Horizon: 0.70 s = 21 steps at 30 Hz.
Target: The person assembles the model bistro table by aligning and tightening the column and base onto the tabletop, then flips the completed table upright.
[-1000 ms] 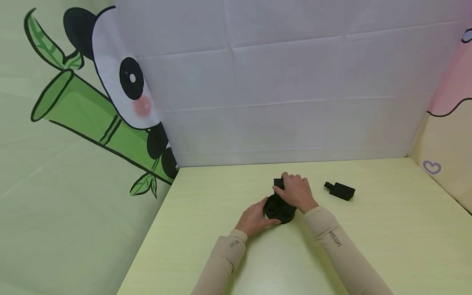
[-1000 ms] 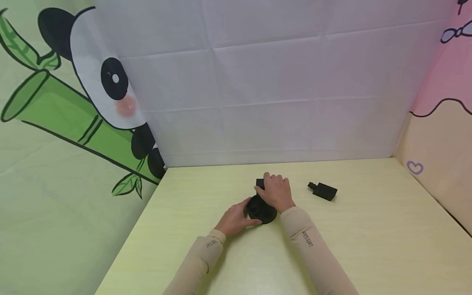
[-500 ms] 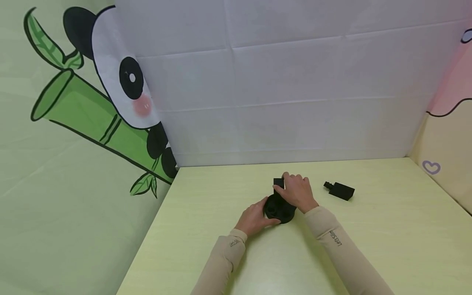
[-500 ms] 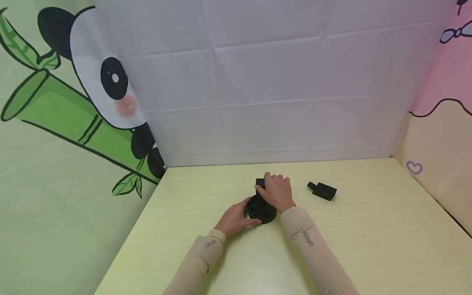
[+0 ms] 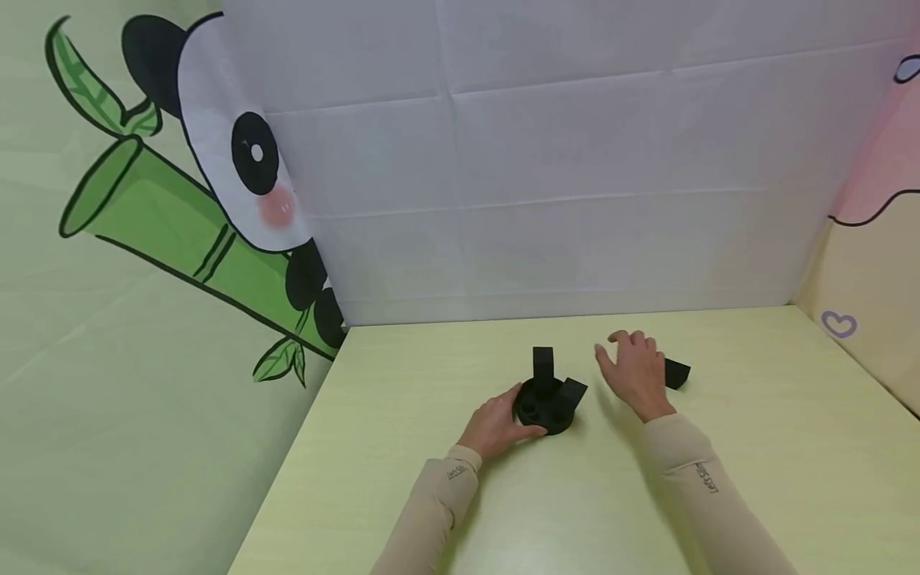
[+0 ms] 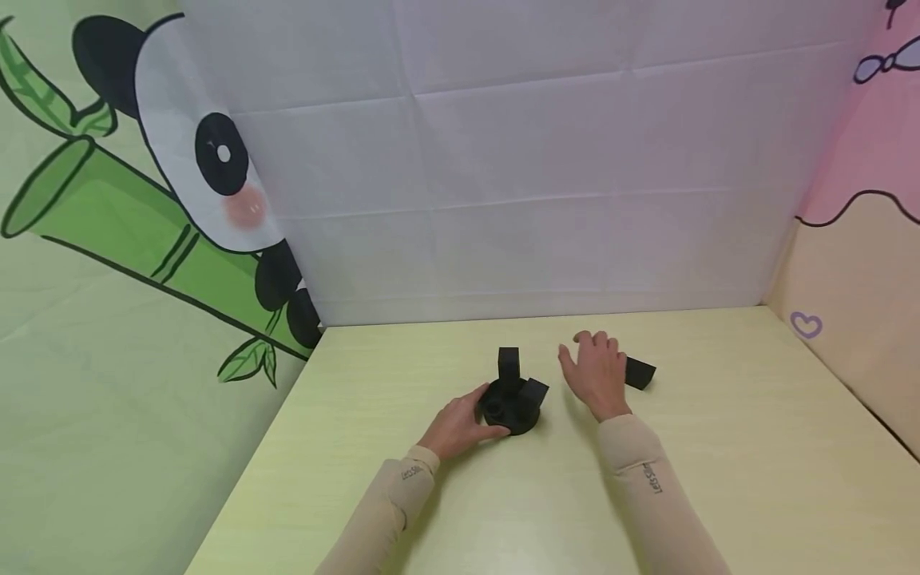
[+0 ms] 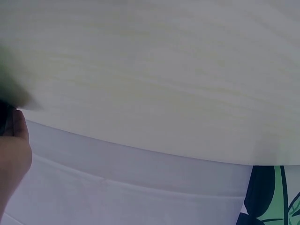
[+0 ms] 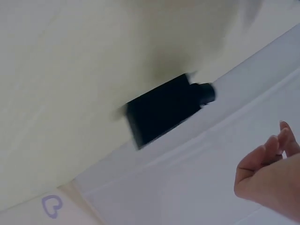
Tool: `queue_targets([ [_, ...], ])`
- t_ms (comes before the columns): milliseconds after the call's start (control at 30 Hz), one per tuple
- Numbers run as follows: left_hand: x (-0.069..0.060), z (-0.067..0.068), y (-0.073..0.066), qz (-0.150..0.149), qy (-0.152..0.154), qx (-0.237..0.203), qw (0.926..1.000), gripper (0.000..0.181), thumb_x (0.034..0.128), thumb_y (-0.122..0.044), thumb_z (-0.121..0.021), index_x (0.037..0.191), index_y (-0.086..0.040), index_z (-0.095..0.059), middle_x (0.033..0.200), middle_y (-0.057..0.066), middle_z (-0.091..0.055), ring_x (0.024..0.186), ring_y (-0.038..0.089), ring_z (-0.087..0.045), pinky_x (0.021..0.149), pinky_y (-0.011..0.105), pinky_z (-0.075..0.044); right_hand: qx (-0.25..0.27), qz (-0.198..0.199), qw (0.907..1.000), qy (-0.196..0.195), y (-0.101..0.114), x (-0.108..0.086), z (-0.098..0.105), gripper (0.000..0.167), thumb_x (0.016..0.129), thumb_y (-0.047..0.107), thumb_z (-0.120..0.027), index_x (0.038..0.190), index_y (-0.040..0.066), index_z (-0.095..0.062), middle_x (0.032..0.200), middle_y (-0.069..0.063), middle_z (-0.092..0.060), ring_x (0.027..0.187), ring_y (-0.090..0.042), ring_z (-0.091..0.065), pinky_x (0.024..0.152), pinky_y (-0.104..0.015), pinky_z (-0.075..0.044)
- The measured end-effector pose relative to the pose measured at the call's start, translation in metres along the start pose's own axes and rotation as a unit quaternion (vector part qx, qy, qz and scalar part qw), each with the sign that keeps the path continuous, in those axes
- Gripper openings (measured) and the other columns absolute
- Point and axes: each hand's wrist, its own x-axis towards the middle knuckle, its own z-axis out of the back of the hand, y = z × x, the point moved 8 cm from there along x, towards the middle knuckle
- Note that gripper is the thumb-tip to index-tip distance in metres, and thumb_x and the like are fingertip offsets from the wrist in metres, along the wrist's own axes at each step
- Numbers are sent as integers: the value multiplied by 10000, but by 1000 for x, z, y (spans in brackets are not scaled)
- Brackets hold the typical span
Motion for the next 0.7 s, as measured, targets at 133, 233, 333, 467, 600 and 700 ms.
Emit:
queue_targets([
  [133,-1,1,-1,17,1,-19,10000,960,842,-554,-826,1557,-36,-448,1461,155,-580,1291,330,-591,1044,462,-494,-184,-267,9993,-161,-44,-11,17,470,1016,229,-611,1293,-144,-539,1178,-363,-408,1042,-536,-376,801,-643,-359],
  [233,-1,2,-1,6,-23,-5,10000,959,840,-551,-830,1554,-34,-452,1455,161,-584,1285,335,-595,1040,464,-496,-546,-387,9977,-87,-69,-21,23,479,978,187,-657,1219,-196,-500,1138,-378,-362,983,-542,-354,741,-635,-358],
  [333,-1,2,0,-2,-61,10,10000,961,835,-552,-833,1551,-34,-456,1449,162,-589,1276,337,-600,1035,466,-499,-779,-617,9946,293,-89,-29,21,468,978,195,-638,1118,-214,-460,1121,-403,-331,983,-569,-326,755,-660,-338],
  [467,0,1,1,8,-71,-20,10000,964,833,-556,-833,1553,-37,-457,1451,160,-588,1276,339,-599,1037,471,-497,-881,-840,9909,574,-101,-36,21,465,1007,211,-599,1055,-222,-436,1090,-411,-326,1001,-584,-302,806,-690,-304],
  [600,-1,1,0,-5,-67,-85,9999,958,838,-551,-831,1554,-38,-454,1458,159,-582,1284,340,-594,1043,476,-492,-936,-927,9902,459,-103,-39,27,481,1006,254,-620,951,-189,-442,981,-372,-365,955,-564,-323,791,-682,-315],
  [700,-1,1,0,-1,-62,-84,9999,959,839,-551,-831,1555,-37,-452,1462,158,-579,1286,341,-592,1044,477,-491,-882,-958,9904,472,-104,-41,28,493,1005,299,-634,885,-142,-448,931,-345,-401,937,-544,-340,786,-670,-321],
])
